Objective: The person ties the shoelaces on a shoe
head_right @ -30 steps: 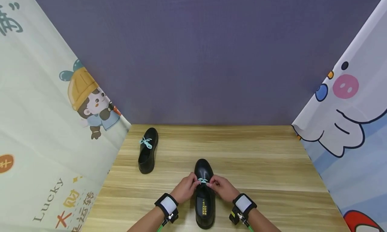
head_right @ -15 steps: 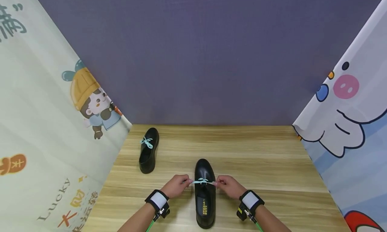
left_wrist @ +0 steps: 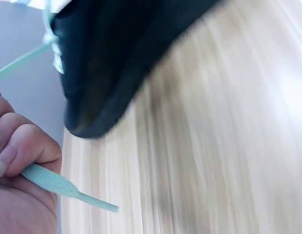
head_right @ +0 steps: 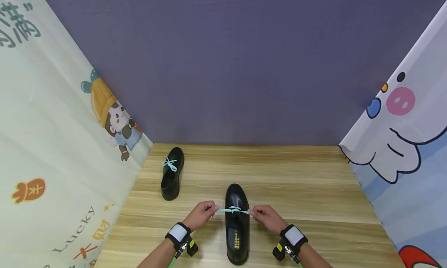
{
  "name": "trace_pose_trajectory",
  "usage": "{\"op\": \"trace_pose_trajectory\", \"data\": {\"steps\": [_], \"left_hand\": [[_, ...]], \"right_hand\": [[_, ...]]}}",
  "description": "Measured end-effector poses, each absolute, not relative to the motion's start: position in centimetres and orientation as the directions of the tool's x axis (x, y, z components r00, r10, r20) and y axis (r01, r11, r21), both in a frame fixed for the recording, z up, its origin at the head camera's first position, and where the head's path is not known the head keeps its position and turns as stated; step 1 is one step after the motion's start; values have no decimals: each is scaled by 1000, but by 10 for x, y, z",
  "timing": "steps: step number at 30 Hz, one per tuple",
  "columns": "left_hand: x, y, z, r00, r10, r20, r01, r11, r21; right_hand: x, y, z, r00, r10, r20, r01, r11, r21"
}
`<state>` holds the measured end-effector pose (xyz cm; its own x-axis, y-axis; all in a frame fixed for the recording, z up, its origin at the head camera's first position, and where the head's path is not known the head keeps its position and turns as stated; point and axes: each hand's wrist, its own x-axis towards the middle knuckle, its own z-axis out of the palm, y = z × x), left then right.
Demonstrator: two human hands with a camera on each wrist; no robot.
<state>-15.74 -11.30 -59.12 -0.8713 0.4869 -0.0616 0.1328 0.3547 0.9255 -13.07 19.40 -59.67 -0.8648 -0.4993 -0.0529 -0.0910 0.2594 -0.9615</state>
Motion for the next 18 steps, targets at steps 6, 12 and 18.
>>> {"op": "trace_pose_trajectory", "data": {"steps": [6, 12, 18], "left_hand": [[-157, -104, -586, -880, 463, -108, -81, 77, 994], [-157, -95, -588, -900, 434, -49, -121, -139, 983], [-158, -84, -587, -935, 354, -5, -107, -267, 958]], "right_hand": [[-130, 187, -594, -873, -488, 29, -59, 46, -997], [-129, 176, -595, -880, -464, 104, 20, -255, -967], [-132, 163, -596, -896, -401, 190, 26, -474, -880]]}}
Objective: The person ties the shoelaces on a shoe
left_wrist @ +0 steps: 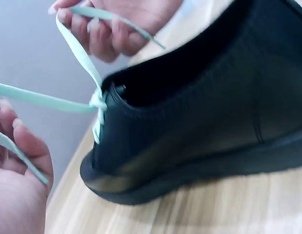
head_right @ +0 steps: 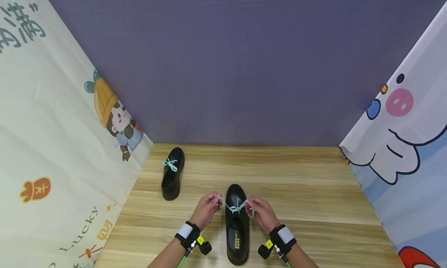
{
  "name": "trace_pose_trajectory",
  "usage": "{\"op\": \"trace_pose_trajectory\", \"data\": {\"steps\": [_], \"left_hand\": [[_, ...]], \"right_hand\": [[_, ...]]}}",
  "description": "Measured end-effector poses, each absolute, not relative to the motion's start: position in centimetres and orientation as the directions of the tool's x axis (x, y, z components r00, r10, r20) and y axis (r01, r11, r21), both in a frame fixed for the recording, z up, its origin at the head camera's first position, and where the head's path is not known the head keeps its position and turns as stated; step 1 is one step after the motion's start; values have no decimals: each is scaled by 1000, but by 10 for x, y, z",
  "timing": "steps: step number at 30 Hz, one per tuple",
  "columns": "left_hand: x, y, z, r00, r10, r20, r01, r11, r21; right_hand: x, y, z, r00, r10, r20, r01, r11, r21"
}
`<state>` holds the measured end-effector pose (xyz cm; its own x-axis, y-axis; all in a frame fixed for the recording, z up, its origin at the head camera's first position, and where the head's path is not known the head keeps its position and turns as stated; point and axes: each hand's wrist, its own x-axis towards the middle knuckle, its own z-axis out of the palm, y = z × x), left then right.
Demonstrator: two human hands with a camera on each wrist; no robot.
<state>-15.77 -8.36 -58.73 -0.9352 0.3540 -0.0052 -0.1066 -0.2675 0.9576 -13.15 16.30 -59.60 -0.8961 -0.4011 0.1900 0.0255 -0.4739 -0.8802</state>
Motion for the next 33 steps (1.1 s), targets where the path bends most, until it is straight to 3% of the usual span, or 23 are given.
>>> {"op": "trace_pose_trajectory", "data": {"steps": [9, 23, 27, 30, 33], "left_hand": [[-161, -65, -594, -943, 331, 42, -92, -381, 920], [-170, -52, -605, -963, 268, -18, -148, -474, 868], [-175, -54, -605, -965, 262, 1, -104, -385, 917], [-180, -62, -602, -957, 291, -4, -68, -210, 975], [-184, -73, -598, -942, 332, -41, -45, -6, 999]], "right_hand": [[-145, 150, -610, -934, -258, 248, -103, -469, -877], [-159, 145, -606, -964, -255, 81, 51, -469, -882], [-164, 149, -611, -971, -228, 69, 38, -436, -899], [-168, 159, -612, -965, -255, 64, 31, -349, -937], [-169, 175, -612, -930, -363, 54, 43, -255, -966]]}}
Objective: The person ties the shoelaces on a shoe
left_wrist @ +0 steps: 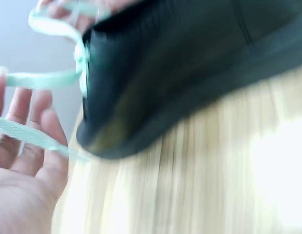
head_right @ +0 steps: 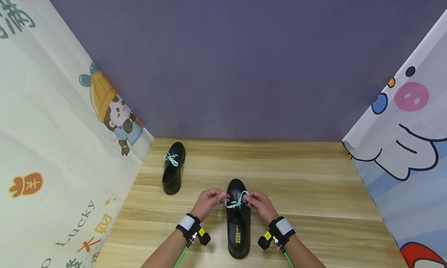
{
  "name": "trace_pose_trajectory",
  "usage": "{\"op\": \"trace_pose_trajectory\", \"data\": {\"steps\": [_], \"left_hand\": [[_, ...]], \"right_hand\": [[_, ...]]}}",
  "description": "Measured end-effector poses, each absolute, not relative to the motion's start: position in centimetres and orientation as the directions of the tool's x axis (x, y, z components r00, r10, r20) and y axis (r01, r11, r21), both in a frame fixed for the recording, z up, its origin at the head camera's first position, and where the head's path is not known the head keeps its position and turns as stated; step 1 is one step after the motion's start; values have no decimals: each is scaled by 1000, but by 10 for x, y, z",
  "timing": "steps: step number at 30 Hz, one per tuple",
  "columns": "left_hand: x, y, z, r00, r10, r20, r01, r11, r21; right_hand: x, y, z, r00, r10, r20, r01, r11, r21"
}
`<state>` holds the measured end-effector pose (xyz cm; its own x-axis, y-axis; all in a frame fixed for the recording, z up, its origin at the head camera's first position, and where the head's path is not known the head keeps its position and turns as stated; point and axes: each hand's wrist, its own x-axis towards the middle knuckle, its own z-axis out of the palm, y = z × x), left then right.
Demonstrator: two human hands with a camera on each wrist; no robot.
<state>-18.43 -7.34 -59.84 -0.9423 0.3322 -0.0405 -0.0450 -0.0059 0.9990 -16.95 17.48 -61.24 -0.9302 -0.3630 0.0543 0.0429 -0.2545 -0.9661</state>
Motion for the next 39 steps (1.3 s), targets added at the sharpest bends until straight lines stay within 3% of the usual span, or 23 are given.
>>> {"op": "trace_pose_trajectory", "data": {"steps": [6, 11, 15, 19, 25, 33, 39], "left_hand": [[-189, -94, -590, -885, 428, -182, -62, 280, 958], [-186, -98, -592, -807, 544, -228, 116, 524, 844], [-182, -97, -597, -757, 610, -233, 209, 564, 799], [-182, -98, -598, -749, 632, -200, 203, 506, 838], [-187, -97, -596, -789, 594, -155, 2, 254, 967], [-184, -70, -605, -874, 481, -72, -112, -54, 992], [-181, -49, -612, -928, 372, -11, -136, -313, 940]], "right_hand": [[-172, 206, -607, -800, -600, 8, 50, -79, -996], [-171, 205, -601, -753, -647, -123, -24, 214, -976], [-169, 196, -601, -721, -677, -148, -100, 313, -944], [-169, 195, -603, -708, -696, -117, -124, 287, -950], [-171, 198, -601, -754, -654, -60, -102, 207, -973], [-170, 176, -604, -865, -502, 29, 58, -156, -986], [-169, 157, -606, -948, -319, -5, 102, -287, -953]]}}
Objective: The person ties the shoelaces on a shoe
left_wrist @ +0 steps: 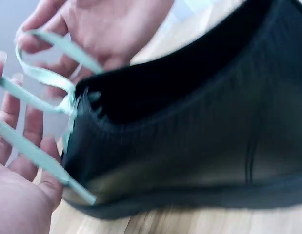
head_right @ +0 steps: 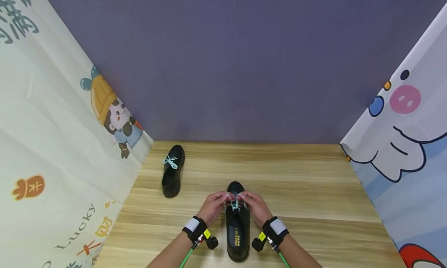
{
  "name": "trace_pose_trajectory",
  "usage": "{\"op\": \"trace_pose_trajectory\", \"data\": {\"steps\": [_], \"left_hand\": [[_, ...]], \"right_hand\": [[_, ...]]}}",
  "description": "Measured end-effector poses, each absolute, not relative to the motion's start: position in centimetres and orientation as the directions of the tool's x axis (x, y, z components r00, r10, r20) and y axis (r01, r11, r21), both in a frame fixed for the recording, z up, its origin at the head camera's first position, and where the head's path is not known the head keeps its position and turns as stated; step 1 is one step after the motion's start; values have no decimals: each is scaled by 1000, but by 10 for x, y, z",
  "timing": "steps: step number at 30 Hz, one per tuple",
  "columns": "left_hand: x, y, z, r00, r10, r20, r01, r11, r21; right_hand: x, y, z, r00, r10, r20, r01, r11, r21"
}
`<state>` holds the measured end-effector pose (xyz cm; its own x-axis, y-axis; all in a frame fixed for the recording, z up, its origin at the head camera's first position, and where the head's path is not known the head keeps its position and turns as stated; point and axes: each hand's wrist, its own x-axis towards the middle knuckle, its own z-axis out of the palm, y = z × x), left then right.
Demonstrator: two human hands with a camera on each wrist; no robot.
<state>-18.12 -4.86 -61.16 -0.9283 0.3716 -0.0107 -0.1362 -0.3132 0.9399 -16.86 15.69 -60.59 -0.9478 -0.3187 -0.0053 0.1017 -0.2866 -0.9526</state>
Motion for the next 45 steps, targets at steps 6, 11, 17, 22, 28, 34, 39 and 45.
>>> {"op": "trace_pose_trajectory", "data": {"steps": [6, 11, 17, 22, 28, 34, 39, 45], "left_hand": [[-180, -40, -610, -950, 306, -68, -186, -377, 907], [-180, -36, -608, -958, 269, -95, -198, -384, 902], [-179, -32, -613, -967, 239, -85, -184, -428, 885], [-178, -30, -618, -974, 213, -84, -170, -430, 887], [-176, -29, -617, -976, 205, -71, -155, -426, 891], [-176, -27, -616, -982, 185, -48, -126, -439, 890], [-177, -27, -616, -987, 146, -60, -113, -386, 916], [-177, -28, -617, -988, 116, -98, -133, -347, 928]], "right_hand": [[-170, 149, -608, -971, -237, -5, 105, -413, -905], [-172, 147, -610, -971, -237, 22, 87, -441, -893], [-171, 141, -617, -958, -260, 123, 40, -545, -838], [-168, 134, -620, -971, -217, 96, 35, -530, -847], [-167, 128, -622, -989, -140, 55, 25, -513, -858], [-168, 124, -623, -997, -77, 20, 19, -465, -885], [-168, 123, -622, -1000, -27, -4, 15, -420, -907], [-168, 122, -619, -999, 11, -42, 35, -363, -931]]}}
